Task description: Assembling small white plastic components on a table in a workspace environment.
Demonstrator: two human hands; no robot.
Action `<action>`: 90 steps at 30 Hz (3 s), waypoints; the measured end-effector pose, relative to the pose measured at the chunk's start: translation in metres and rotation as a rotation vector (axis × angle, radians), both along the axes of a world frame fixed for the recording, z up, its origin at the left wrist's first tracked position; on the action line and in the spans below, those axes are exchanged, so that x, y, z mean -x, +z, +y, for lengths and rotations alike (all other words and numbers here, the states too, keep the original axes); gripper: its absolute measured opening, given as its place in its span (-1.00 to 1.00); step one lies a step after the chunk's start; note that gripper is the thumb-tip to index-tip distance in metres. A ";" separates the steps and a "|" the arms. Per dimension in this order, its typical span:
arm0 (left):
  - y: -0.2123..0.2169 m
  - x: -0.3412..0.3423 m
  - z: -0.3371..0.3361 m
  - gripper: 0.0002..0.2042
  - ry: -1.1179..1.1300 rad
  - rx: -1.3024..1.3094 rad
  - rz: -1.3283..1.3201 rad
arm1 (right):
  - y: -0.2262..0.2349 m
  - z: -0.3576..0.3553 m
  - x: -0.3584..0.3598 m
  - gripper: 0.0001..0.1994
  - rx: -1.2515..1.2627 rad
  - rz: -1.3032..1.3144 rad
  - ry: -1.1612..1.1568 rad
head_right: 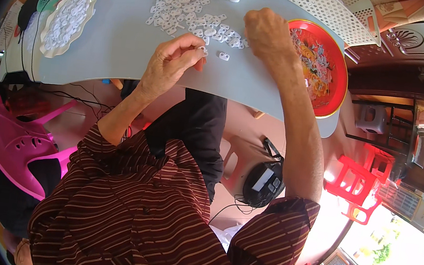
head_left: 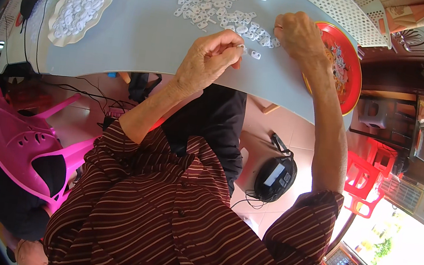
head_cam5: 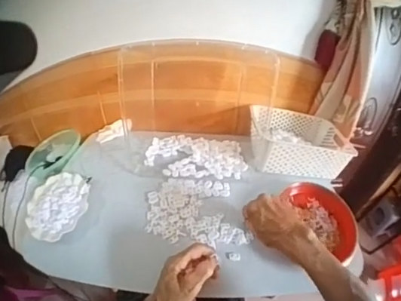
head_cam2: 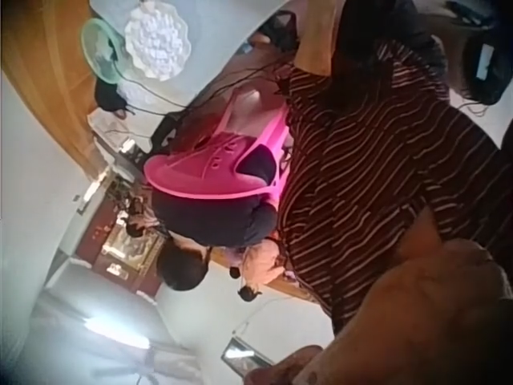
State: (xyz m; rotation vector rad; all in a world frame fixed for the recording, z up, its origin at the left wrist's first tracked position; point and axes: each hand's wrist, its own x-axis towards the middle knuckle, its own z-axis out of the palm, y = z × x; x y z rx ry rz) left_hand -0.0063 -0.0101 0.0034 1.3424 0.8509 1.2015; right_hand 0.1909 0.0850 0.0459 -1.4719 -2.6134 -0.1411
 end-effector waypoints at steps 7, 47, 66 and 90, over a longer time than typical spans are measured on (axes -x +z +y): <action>0.001 -0.001 0.000 -0.88 -0.002 0.001 0.032 | 0.000 0.015 -0.011 -0.88 0.030 0.119 0.022; 0.004 -0.005 -0.001 -0.84 -0.061 -0.007 0.248 | -0.029 -0.098 0.018 -0.75 0.598 1.503 -0.068; 0.001 -0.005 0.001 -0.87 -0.062 -0.005 0.262 | -0.032 -0.098 0.018 -0.73 0.567 1.534 -0.082; -0.002 -0.002 0.000 -0.85 -0.133 -0.015 0.181 | -0.031 -0.100 0.017 -0.91 0.516 1.308 -0.041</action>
